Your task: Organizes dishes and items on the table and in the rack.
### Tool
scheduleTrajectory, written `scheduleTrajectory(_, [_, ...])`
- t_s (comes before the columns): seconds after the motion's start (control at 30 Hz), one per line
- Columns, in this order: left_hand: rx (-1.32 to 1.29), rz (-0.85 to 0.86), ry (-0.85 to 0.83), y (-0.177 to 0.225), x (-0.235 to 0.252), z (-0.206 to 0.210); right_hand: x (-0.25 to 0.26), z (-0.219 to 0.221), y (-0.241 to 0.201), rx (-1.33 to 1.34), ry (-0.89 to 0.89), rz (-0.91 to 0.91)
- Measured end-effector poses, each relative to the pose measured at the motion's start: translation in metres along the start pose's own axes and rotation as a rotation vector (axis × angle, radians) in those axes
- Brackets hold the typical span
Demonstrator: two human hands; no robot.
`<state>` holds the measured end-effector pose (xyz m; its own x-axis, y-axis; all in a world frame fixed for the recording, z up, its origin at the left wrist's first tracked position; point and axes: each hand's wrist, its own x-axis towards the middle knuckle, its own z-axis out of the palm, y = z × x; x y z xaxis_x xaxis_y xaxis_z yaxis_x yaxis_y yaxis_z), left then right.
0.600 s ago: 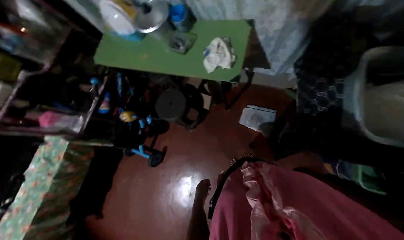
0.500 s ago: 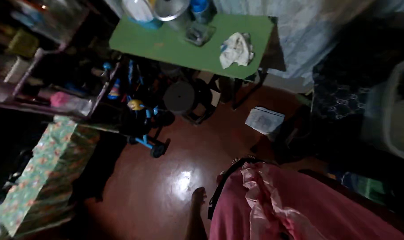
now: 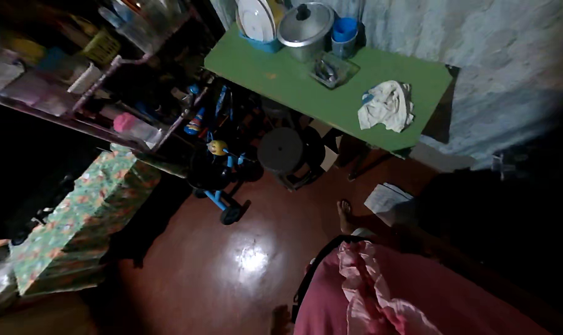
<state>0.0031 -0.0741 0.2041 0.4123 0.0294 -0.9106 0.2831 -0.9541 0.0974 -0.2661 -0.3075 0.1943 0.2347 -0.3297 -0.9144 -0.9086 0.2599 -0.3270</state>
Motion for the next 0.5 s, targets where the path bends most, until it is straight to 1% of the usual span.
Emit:
scheduleTrajectory(0.07, [-0.021, 0.059, 0.009, 0.007, 0.072, 0.008, 0.037, -0.023, -0.011, -0.186, -0.005, -0.083])
scheduleTrajectory(0.1, [-0.029, 0.099, 0.011, 0.013, 0.108, 0.009, 0.062, -0.034, -0.005, -0.287, -0.015, -0.188])
scheduleTrajectory(0.13, [-0.029, 0.180, 0.023, 0.015, 0.146, 0.009, 0.098, -0.042, 0.016, -0.338, 0.059, -0.416])
scheduleTrajectory(0.17, [-0.030, 0.298, 0.072, 0.015, 0.189, 0.012, 0.148, -0.045, 0.045, -0.269, 0.220, -0.746])
scheduleTrajectory(0.2, [-0.051, 0.365, 0.089, 0.028, 0.217, 0.012, 0.168, -0.058, 0.041, -0.146, 0.190, -0.719])
scheduleTrajectory(0.23, [-0.069, 0.392, 0.088, 0.053, 0.228, 0.013, 0.167, -0.077, 0.019, -0.022, 0.130, -0.562])
scheduleTrajectory(0.27, [-0.087, 0.407, 0.102, 0.082, 0.231, 0.013, 0.167, -0.096, -0.001, 0.042, 0.106, -0.474])
scheduleTrajectory(0.3, [-0.128, 0.425, 0.123, 0.108, 0.230, 0.014, 0.171, -0.115, -0.015, 0.049, 0.108, -0.460])
scheduleTrajectory(0.37, [-0.220, 0.449, 0.145, 0.153, 0.221, 0.016, 0.180, -0.145, -0.035, 0.042, 0.161, -0.506])
scheduleTrajectory(0.5, [-0.391, 0.500, 0.098, 0.230, 0.201, 0.020, 0.173, -0.181, -0.069, 0.192, 0.254, -0.394])
